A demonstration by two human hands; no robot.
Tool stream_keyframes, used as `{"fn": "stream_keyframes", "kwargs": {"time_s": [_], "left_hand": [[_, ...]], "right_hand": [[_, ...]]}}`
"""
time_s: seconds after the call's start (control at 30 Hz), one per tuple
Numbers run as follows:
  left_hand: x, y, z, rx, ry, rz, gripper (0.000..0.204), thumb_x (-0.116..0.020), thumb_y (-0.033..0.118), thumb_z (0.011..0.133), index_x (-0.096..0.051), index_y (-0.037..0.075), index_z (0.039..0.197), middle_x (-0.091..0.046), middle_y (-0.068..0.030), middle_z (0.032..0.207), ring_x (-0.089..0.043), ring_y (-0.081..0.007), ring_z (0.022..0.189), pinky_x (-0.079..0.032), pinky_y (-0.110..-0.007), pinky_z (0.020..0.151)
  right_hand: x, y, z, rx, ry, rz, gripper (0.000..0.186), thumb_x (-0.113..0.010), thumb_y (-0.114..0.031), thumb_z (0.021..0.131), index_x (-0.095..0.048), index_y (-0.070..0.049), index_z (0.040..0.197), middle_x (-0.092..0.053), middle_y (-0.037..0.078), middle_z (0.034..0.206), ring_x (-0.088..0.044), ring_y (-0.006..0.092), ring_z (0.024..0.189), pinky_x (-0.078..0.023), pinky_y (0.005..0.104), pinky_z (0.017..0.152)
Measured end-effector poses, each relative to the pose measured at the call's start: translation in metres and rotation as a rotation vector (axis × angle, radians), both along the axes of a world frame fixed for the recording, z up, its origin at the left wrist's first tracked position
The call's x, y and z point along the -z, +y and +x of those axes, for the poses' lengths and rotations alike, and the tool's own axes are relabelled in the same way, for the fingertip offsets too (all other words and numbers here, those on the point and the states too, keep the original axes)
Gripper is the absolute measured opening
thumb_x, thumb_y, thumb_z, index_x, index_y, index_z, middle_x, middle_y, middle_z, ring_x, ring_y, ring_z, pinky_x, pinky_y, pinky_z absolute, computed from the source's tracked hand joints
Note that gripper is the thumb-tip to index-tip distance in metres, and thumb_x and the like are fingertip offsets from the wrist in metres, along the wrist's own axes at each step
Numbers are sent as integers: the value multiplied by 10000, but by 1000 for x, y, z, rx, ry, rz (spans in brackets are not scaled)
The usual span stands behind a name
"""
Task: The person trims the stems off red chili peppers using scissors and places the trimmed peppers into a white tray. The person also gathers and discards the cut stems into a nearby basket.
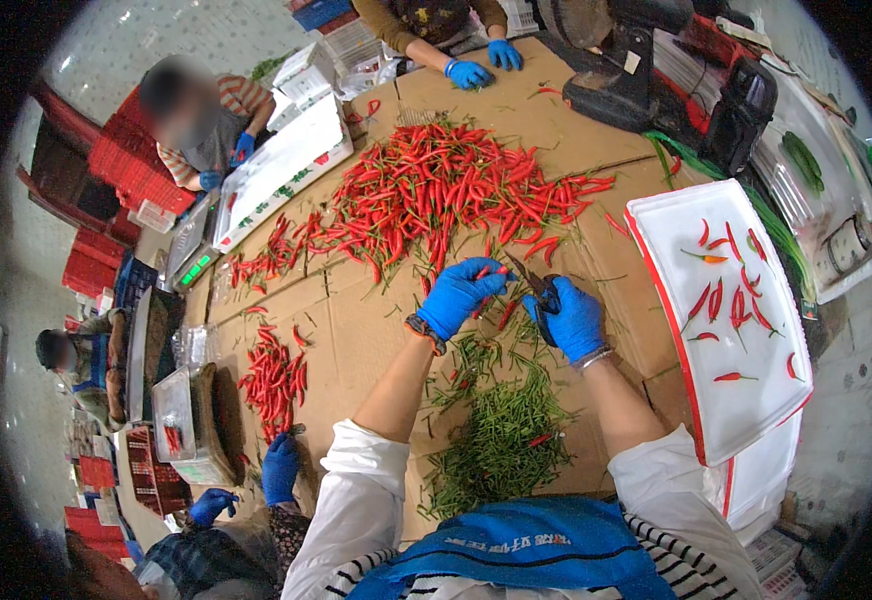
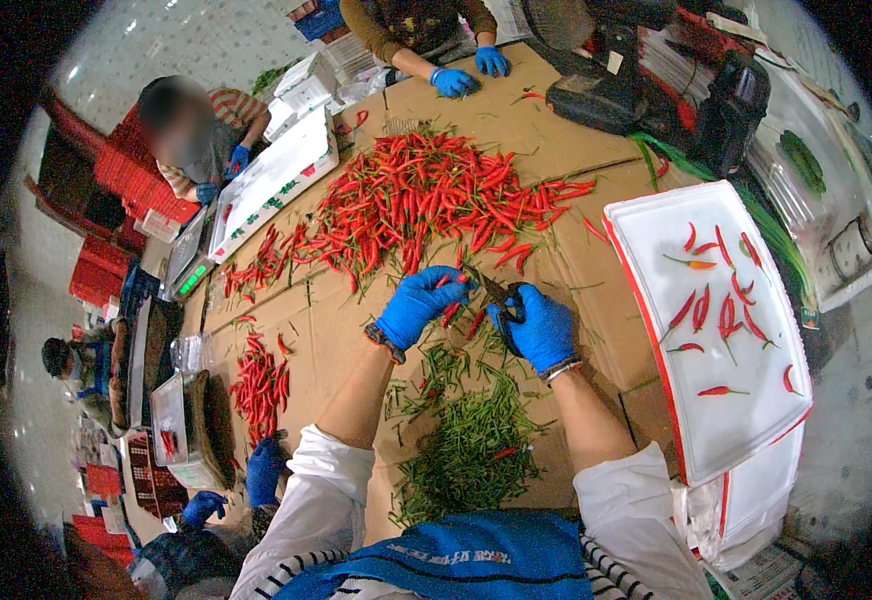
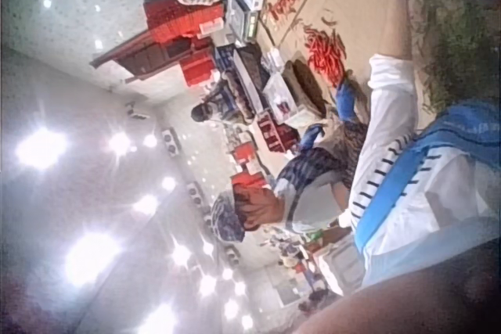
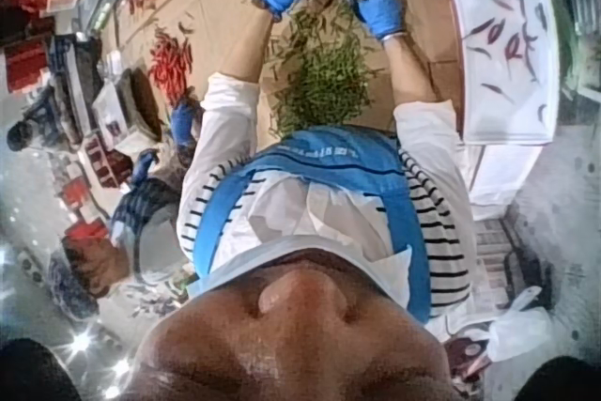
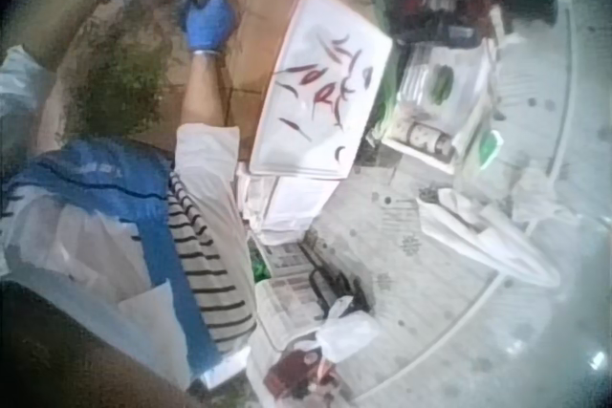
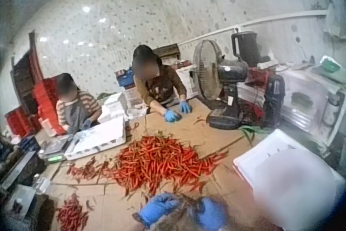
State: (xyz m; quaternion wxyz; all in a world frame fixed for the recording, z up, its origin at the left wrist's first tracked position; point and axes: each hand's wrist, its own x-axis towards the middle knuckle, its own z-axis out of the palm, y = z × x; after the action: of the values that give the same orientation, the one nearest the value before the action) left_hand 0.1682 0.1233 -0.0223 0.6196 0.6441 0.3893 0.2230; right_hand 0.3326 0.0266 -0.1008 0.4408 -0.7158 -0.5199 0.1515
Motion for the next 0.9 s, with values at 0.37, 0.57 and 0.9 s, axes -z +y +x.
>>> {"fn": "stream_keyframes", "kwargs": {"time_s": [0.37,0.57,0.9], "left_hand": [[59,88,-13,-115,-57,-140,300,-587,235,836,-607,72,1087,-648,-86,888,-625,-200,796,-490,-301,643],[52,85,42,-45,942,507,340,-640,359,771,-663,96,986,-656,-113,978,-624,-279,886,-484,-396,757],[21,86,-11,-308,-468,-526,178,-583,193,873,-604,61,991,-612,-4,806,-444,-48,510,-333,-208,400]], "right_hand": [[2,0,0,52,145,-18,397,-719,-386,724,-583,-75,931,-630,82,702,-617,265,627,-469,364,551],[-17,-5,0,57,117,-61,400,-726,-387,712,-586,-74,916,-622,74,677,-616,262,618,-468,365,543],[-2,1,-1,40,83,-14,384,-709,-371,721,-585,-78,936,-632,93,728,-616,289,640,-482,377,570]]}}
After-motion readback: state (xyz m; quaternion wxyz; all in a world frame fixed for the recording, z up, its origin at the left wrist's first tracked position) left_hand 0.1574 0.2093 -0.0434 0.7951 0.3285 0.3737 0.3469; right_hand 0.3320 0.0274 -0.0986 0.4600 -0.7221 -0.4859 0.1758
